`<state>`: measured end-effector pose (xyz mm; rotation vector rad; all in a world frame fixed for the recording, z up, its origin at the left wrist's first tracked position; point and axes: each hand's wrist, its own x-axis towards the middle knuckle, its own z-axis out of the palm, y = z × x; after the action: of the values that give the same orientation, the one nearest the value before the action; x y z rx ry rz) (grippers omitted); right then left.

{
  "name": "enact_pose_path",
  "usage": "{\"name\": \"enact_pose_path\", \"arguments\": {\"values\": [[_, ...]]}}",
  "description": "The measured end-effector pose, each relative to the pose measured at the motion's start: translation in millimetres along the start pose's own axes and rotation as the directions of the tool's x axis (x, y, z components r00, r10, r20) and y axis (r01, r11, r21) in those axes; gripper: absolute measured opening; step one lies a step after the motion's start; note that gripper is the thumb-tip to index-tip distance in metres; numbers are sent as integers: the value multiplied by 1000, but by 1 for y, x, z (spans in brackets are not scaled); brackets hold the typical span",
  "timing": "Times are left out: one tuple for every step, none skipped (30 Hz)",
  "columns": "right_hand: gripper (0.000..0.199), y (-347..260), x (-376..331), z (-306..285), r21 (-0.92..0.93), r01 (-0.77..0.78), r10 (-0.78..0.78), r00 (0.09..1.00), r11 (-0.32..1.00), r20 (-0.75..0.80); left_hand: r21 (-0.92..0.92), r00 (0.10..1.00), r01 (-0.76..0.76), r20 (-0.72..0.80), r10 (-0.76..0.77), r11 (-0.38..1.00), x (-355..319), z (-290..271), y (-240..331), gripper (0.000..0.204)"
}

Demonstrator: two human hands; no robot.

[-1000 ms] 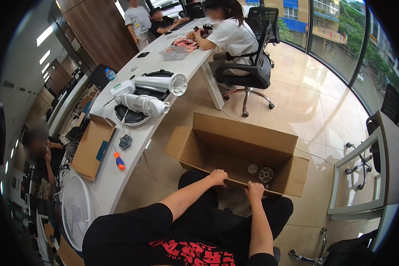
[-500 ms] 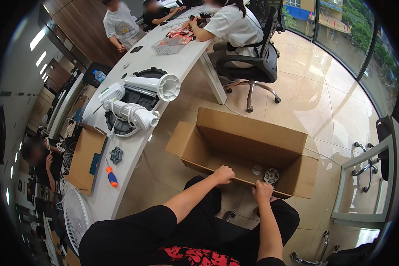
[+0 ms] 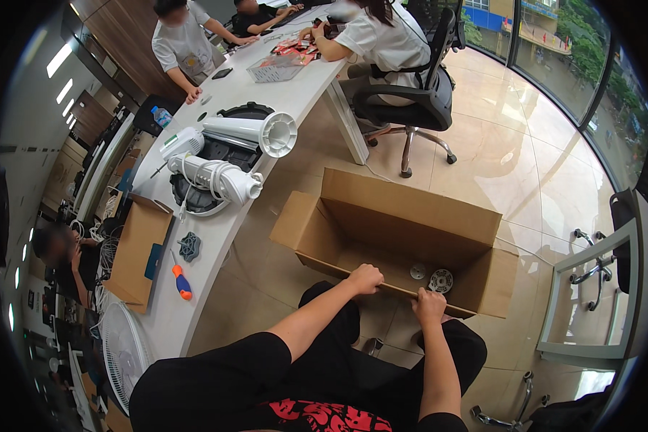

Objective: The recorder unpacks a new electric fan from its box and uses a screwdriver to begin assembling the base parts.

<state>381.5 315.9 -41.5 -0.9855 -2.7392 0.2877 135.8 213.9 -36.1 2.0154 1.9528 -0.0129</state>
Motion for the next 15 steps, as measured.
{"name": "enact_pose_path", "arguments": {"values": [[38, 1, 0, 0, -1, 0, 0, 1000, 1000, 1, 1, 1000, -4, -1, 4, 1000, 0, 0, 1, 19], [38, 1, -1, 1, -1, 1, -1, 1000, 1000, 3, -2, 1000, -1, 0, 1, 1000, 0, -1, 2, 19], [38, 2, -1, 1, -2, -1, 1, 1000, 1000, 2, -5, 1000, 3, 0, -3, 1000, 0, -1, 3, 20], [37, 3, -1, 2, -4, 5, -5, 1000, 1000, -8, -4, 1000, 1, 0, -1, 1000, 0, -1, 3, 20], [37, 3, -1, 2, -5, 10, -11, 1000, 1000, -17, -6, 1000, 3, 0, -3, 1000, 0, -2, 3, 20], [37, 3, -1, 2, -5, 11, -11, 1000, 1000, -19, -6, 1000, 7, 1, -7, 1000, 0, -2, 3, 20], [37, 2, 0, 1, 1, 9, -9, 1000, 1000, -16, -4, 1000, 8, -1, -8, 1000, 0, -2, 2, 20], [37, 1, 0, 1, 7, 7, -7, 1000, 1000, -14, -6, 1000, 6, -6, -6, 1000, -1, -1, 2, 20], [37, 1, 0, 2, 7, 9, -8, 1000, 1000, -15, -7, 1000, 4, -10, -4, 1000, -1, -2, 2, 20], [37, 2, 0, 2, 7, 7, -7, 1000, 1000, -17, -7, 1000, 6, -11, -6, 1000, -1, -2, 2, 20], [37, 2, 1, 3, 7, 6, -6, 1000, 1000, -19, -10, 1000, 4, -12, -4, 1000, -1, -3, 1, 20], [37, 3, 0, 4, 6, 6, -5, 1000, 1000, -18, -15, 1000, -1, -12, 0, 1000, -1, -4, 3, 20], [38, 3, 0, 4, 2, 5, -5, 1000, 1000, -21, -16, 1000, -1, -13, 1, 1000, -1, -5, 4, 20], [38, 4, 0, 4, -2, 5, -5, 1000, 1000, -24, -26, 1000, 6, -13, -7, 1000, -1, -6, 4, 19], [38, 4, 0, 5, -3, 6, -6, 1000, 1000, -23, -35, 1000, 14, -13, -15, 999, -1, -7, 5, 17]]}}
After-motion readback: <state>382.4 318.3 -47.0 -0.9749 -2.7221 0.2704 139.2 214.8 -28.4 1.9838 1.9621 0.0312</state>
